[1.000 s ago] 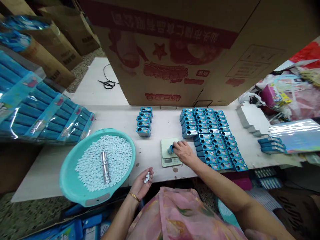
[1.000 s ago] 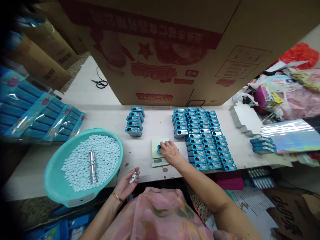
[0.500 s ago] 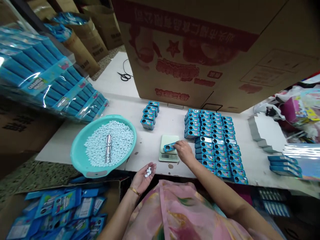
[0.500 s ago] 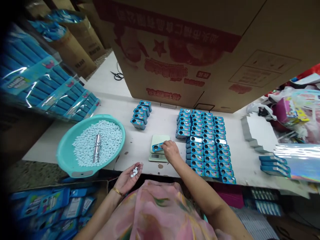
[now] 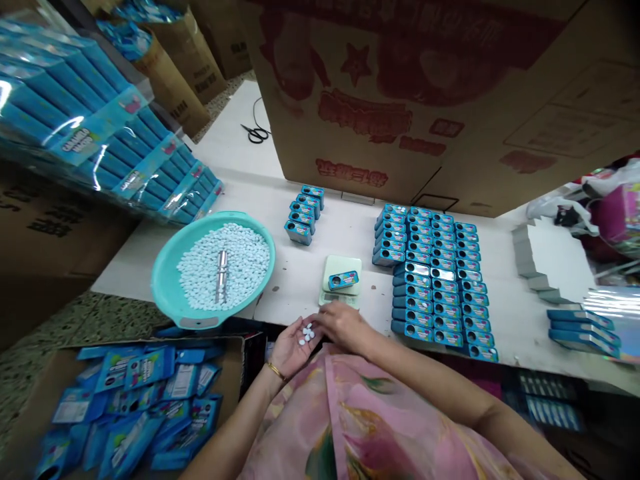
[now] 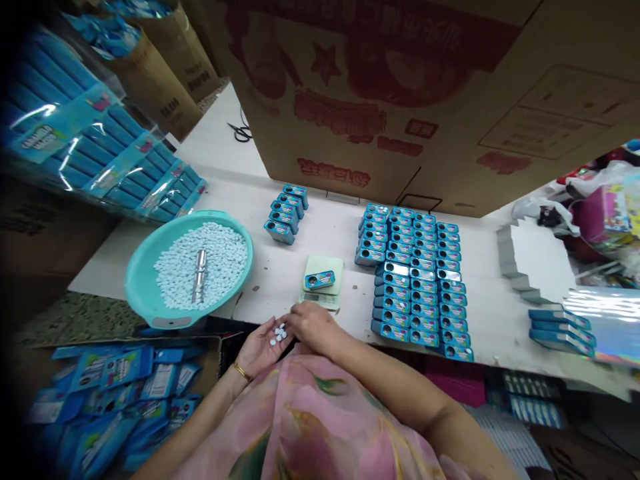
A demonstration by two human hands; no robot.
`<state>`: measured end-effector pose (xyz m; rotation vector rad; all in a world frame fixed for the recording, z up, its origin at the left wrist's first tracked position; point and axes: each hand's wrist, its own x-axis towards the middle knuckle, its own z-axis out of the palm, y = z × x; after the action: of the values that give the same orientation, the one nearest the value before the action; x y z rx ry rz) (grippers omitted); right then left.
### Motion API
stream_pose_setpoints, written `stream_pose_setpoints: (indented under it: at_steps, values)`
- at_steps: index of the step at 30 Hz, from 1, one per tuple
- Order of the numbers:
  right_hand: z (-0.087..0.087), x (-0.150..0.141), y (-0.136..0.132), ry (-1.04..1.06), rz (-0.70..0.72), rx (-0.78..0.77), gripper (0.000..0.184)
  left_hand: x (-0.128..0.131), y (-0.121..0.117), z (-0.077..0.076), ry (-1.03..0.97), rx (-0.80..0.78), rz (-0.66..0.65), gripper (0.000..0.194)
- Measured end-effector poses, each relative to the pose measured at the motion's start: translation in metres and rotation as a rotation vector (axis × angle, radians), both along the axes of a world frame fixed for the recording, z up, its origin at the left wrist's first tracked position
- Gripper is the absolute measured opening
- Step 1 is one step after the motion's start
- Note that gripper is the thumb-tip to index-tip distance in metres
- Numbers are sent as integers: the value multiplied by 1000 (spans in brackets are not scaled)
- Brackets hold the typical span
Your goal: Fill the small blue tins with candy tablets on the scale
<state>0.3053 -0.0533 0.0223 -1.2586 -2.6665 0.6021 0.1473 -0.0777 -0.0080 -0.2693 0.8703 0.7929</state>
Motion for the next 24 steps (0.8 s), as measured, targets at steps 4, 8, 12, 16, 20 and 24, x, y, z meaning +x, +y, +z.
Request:
stream_pose_setpoints:
  at_steps: [4,8,12,16,20,24]
  values:
    - [-9,-25,-21,-112,100,-79,13,2,-7,-2,-67,-4,-113,24]
    - [-15,-29,-25,-109,103,-121,12,0,-12,0,-39,-40,-194,24]
    - [-21,-33,-27,-70,132,-95,10,2,-8,5,2,-102,-208,27]
    - [-23,-34,-24,-5,115,-146,13,6,-1,6,-8,-94,-179,26]
    - [-19,-22,-6,205,-12,-216,14,14,13,15,2,-7,-91,22]
    - [-13,-1,21,471,-209,-260,15,26,38,30,80,117,-71,16]
